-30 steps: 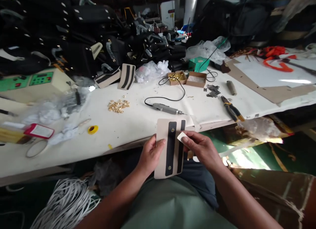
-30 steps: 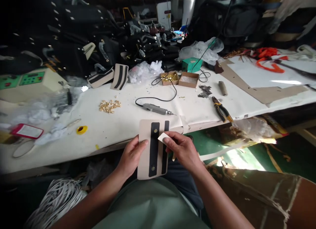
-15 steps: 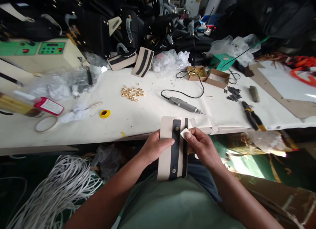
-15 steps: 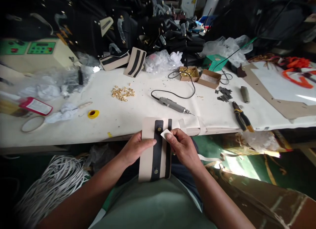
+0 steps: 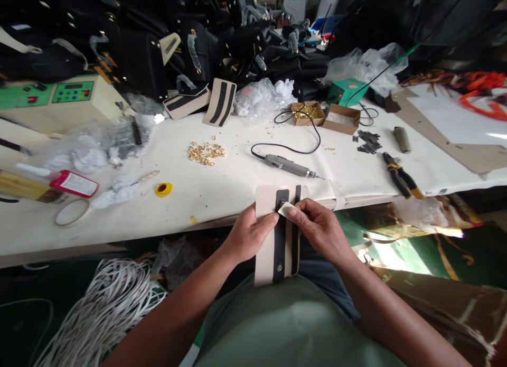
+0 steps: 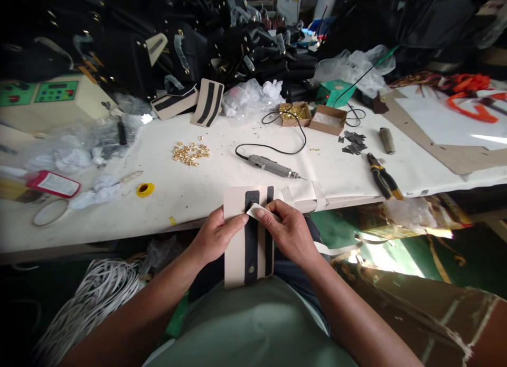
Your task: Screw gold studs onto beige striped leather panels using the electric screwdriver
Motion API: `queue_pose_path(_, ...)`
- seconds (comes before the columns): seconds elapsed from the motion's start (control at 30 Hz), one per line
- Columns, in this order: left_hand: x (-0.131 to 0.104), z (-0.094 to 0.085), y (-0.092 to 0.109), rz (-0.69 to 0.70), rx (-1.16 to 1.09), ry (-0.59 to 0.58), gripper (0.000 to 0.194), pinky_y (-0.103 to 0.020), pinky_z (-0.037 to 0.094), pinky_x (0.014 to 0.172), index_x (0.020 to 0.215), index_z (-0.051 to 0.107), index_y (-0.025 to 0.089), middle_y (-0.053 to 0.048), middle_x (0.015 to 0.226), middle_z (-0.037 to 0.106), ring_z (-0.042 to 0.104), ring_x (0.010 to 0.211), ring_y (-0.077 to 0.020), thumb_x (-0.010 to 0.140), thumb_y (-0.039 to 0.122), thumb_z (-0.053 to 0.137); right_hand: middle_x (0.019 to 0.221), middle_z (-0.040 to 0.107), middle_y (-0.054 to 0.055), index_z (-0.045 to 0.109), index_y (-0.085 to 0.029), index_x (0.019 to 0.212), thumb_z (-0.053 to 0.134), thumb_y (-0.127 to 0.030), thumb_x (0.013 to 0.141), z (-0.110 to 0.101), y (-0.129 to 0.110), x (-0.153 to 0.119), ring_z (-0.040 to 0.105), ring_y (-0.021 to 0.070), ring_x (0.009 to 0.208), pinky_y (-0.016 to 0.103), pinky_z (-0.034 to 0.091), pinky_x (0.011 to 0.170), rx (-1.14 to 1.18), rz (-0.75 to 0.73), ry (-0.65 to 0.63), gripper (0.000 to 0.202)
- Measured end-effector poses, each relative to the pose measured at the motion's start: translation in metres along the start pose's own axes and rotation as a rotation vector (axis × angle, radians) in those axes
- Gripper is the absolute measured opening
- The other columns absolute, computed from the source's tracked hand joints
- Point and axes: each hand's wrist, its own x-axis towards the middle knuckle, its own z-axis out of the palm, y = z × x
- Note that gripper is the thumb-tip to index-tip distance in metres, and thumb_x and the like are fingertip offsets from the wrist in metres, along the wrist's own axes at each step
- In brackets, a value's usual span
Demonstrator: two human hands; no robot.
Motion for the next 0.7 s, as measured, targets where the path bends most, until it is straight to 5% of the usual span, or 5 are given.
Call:
queue_pose_path(0.13, 0.000, 0.006, 0.010, 0.041, -0.041, -0.042, 0.035, -0.034, 0.050, 0.098, 0.119, 0.069, 0.016, -0.007, 0.113, 0.075, 0.067, 0.108, -0.0261, 0.091, 0.035, 0.068, 0.064, 0.043, -0.004, 0.059, -0.019, 0.078, 0.063, -0.059, 0.093, -0.003, -0.004, 0.001, 0.037, 0.0116, 0.061, 0.025, 0.030, 0.054, -0.092, -0.035, 0.043, 0.043)
queue_pose_path(0.33, 0.012, 0.015, 0.018, -0.030, -0.082, 0.014, 0.036, -0.034, 0.055, 0.087, 0.103, 0.075, 0.012, -0.009, 0.102, 0.078, 0.071, 0.099, -0.0269, 0.085, 0.043, 0.076, 0.065, 0.049, -0.004, 0.060, -0.018, 0.076, 0.066, -0.054, 0.092, -0.007, -0.012, 0.000, 0.042, 0.0115, 0.063, 0.024, 0.033, 0.057, -0.172, -0.058, 0.065, 0.040)
queue_pose_path(0.53, 0.019, 0.018, 0.020, 0.016, 0.052, -0.029, 0.030, -0.029, 0.054, 0.080, 0.094, 0.077, 0.013, -0.007, 0.094, 0.078, 0.071, 0.089, -0.0232, 0.088, 0.041, 0.072, 0.065, 0.043, -0.006, 0.055, -0.019, 0.075, 0.061, -0.051, 0.097, -0.020, -0.018, -0.006, 0.037, 0.0108, 0.063, 0.024, 0.030, 0.055, -0.225, -0.092, -0.024, 0.039)
queue_pose_path(0.7, 0.021, 0.021, 0.019, 0.030, 0.160, 0.044, 0.029, -0.026, 0.051, 0.071, 0.086, 0.075, 0.013, -0.005, 0.082, 0.074, 0.068, 0.079, -0.0202, 0.088, 0.041, 0.070, 0.067, 0.042, -0.005, 0.052, -0.021, 0.078, 0.050, -0.049, 0.102, -0.028, -0.022, -0.009, 0.038, 0.0111, 0.062, 0.025, 0.031, 0.056, -0.258, -0.121, -0.143, 0.038)
